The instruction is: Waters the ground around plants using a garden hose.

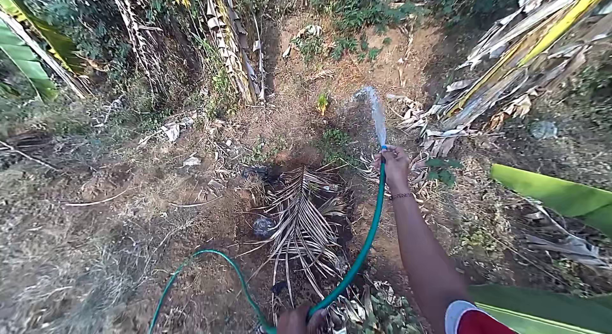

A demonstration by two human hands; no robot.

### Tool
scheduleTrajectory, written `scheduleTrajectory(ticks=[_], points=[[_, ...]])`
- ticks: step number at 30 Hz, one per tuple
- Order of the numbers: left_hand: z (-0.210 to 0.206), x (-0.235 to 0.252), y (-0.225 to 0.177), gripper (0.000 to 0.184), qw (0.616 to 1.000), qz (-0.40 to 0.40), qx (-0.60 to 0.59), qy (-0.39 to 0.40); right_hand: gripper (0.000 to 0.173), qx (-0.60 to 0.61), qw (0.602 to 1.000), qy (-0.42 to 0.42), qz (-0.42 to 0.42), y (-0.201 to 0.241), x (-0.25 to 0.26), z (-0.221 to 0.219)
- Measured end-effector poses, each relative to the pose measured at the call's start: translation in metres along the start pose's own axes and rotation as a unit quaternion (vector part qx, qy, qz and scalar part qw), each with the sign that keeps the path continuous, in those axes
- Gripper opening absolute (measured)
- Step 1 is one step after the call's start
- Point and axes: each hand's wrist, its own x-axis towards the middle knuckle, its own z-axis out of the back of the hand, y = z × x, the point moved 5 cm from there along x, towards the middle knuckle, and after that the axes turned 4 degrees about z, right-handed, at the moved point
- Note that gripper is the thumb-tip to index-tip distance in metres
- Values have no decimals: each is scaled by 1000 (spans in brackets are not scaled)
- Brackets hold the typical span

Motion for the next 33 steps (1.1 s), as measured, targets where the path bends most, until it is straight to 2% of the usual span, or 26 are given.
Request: scheduleTrajectory(ticks=[2,4,7,10,12,14,18,20,22,27,33], points=[[-10,10,8,64,999,-24,-25,-9,33,-3,1000,9,-9,-7,12,-13],[-5,9,13,57,992,-75,-98,4,30,36,999,-14,-6,3,21,-23],[5,11,34,52,969,-130,-205,34,26,67,996,-19,57,61,30,-35],[10,27,75,56,959,-128,-249,57,26,87,987,-11,135,121,41,-41],[15,35,108,56,959,-114,-257,43,22,96,982,-19,160,162,50,-45],[43,35,122,54,955,-132,-266,-12,17,76,983,-35,162,186,62,-60],[117,-2,124,59,941,-186,-242,-145,31,-101,987,-20,122,168,61,-109],[148,-18,132,59,930,-211,-244,-179,36,-179,979,6,93,154,60,-127],[178,-30,137,57,925,-220,-253,-177,36,-213,974,18,72,142,62,-142],[225,-34,140,59,922,-256,-232,-173,31,-193,981,2,24,136,53,-167],[236,-31,145,59,916,-273,-243,-164,30,-166,986,-17,8,132,53,-181]])
